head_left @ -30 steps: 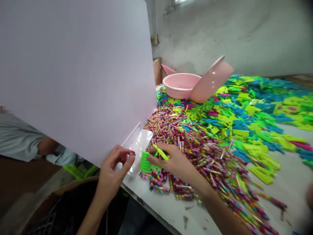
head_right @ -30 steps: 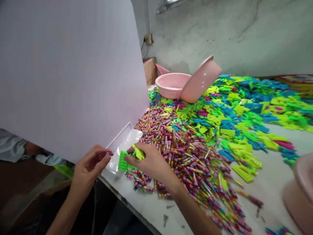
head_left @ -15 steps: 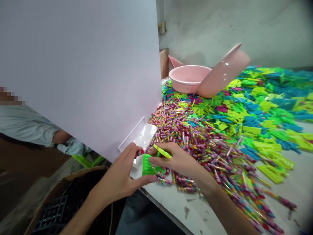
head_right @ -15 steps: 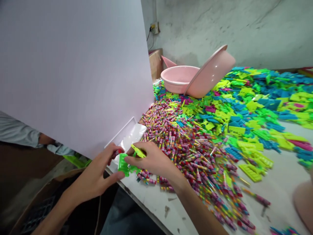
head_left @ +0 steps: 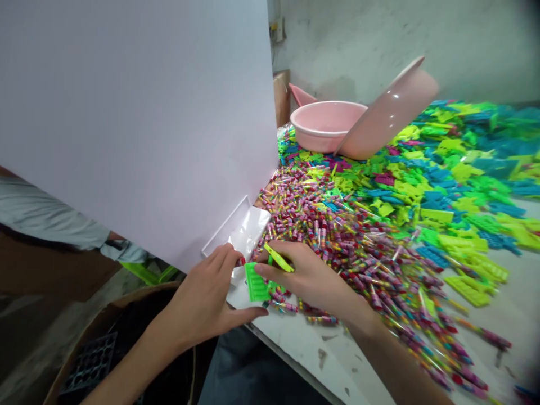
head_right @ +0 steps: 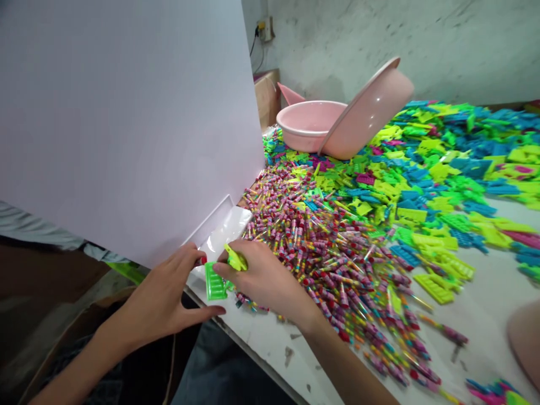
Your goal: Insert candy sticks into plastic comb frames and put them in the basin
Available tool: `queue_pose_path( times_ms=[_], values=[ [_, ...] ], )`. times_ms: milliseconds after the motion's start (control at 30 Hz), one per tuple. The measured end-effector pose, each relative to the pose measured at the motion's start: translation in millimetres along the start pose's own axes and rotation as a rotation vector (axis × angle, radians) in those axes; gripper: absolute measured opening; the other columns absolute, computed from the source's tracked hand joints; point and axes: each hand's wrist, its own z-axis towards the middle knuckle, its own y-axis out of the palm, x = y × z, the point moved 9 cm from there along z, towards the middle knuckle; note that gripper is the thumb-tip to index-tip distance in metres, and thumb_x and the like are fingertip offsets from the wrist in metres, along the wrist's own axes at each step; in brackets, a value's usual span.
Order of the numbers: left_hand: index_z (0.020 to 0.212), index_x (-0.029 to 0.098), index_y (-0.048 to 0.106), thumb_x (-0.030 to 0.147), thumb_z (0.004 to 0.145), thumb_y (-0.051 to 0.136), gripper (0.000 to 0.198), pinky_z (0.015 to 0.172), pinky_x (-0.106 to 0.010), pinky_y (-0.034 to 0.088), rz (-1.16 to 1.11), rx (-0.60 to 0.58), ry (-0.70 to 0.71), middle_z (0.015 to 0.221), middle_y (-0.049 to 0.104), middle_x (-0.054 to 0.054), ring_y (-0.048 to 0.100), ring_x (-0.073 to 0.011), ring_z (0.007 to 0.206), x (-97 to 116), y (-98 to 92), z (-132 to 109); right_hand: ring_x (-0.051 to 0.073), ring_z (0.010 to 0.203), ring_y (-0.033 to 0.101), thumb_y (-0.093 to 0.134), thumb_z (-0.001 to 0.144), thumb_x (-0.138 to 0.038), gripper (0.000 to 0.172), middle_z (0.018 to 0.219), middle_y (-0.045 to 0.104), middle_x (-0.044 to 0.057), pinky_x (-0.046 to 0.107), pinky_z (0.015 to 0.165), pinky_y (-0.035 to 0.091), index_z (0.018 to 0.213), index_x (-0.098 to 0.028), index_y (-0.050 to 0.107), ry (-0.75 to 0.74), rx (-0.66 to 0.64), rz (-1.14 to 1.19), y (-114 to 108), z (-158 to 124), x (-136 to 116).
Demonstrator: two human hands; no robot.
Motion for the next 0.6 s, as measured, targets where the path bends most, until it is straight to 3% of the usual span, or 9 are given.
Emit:
queue_pose_path(
  times_ms=[333,600],
  values=[
    [0.097,0.019,0.045,0.07,0.079,0.058,0.055,0.064,-0.034,0.046,0.13,0.071,0.043,0.088,0.057,-0.005,0.059,-0.0233,0.077,2.6,9.6,-6.3,0.016,0.077,0.058,0.062,0.091,-0.025,0.013,0.081,0.065,0.001,0.026,0.069,0.038,0.08,-0.019,0.06,-0.024,0.054,-0.125,8.8,-0.9,2.9],
    [0.1,0.02,0.045,0.054,0.082,0.062,0.042,0.066,-0.033,0.046,0.155,0.132,0.077,0.092,0.06,-0.006,0.06,-0.023,0.078,-1.2,11.4,-13.1,0.016,0.079,0.058,0.06,0.093,-0.025,0.012,0.083,0.063,0.002,0.027,0.071,0.038,0.083,-0.019,0.058,-0.003,0.055,-0.15,16.0,-5.4,4.0]
  ],
)
